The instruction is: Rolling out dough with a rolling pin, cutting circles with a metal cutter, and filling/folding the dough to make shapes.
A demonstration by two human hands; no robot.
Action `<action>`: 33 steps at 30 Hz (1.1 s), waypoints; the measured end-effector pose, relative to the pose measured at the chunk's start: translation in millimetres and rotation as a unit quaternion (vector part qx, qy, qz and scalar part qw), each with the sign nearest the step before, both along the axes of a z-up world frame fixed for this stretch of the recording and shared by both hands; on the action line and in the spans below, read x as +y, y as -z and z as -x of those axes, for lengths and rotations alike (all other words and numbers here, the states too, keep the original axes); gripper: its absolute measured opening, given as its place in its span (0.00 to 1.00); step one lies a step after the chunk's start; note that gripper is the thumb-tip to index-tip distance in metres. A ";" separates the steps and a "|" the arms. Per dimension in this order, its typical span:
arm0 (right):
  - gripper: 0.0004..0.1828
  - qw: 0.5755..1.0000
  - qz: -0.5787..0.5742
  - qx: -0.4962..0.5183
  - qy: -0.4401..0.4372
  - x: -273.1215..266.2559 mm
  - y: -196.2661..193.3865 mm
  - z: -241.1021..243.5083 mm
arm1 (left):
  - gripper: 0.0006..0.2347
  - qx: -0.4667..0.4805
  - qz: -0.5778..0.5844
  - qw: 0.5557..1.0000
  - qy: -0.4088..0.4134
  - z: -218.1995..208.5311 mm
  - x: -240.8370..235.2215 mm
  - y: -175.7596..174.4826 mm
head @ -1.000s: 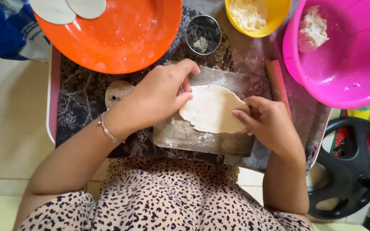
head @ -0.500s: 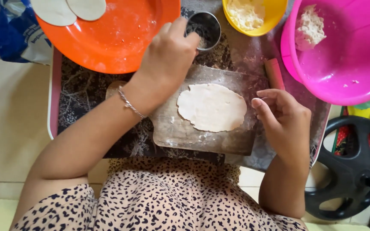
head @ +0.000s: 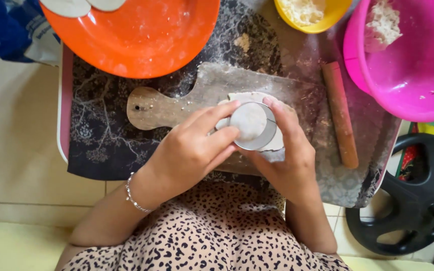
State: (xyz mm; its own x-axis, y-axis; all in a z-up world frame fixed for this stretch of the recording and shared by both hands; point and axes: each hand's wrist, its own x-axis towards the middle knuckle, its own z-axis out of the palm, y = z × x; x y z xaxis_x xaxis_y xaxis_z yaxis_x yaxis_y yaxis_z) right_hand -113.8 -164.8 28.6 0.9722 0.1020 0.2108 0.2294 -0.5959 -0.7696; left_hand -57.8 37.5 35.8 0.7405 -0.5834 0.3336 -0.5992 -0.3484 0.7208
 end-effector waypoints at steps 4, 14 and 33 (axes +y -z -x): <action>0.47 0.999 0.041 -0.011 0.021 0.6 16.8 1.8 | 0.16 0.022 0.013 1.000 0.012 0.0 2.1 18.5; 0.47 0.995 0.095 -0.014 0.013 6.1 21.5 -2.4 | 0.18 0.127 0.090 0.988 -0.023 -10.5 10.7 25.3; 0.36 0.986 -0.155 -0.001 -0.069 -42.8 -0.1 -13.7 | 0.11 0.066 0.080 0.995 -0.009 -14.7 8.1 35.3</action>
State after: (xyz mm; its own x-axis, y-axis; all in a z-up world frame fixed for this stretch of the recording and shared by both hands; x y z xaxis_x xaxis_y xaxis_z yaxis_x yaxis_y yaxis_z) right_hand -100.2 -207.5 28.7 0.9533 0.1637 0.2540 0.2931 -0.2962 -0.9090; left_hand -43.0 45.6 0.5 0.7941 -0.5165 0.3204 -0.4904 -0.2330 0.8398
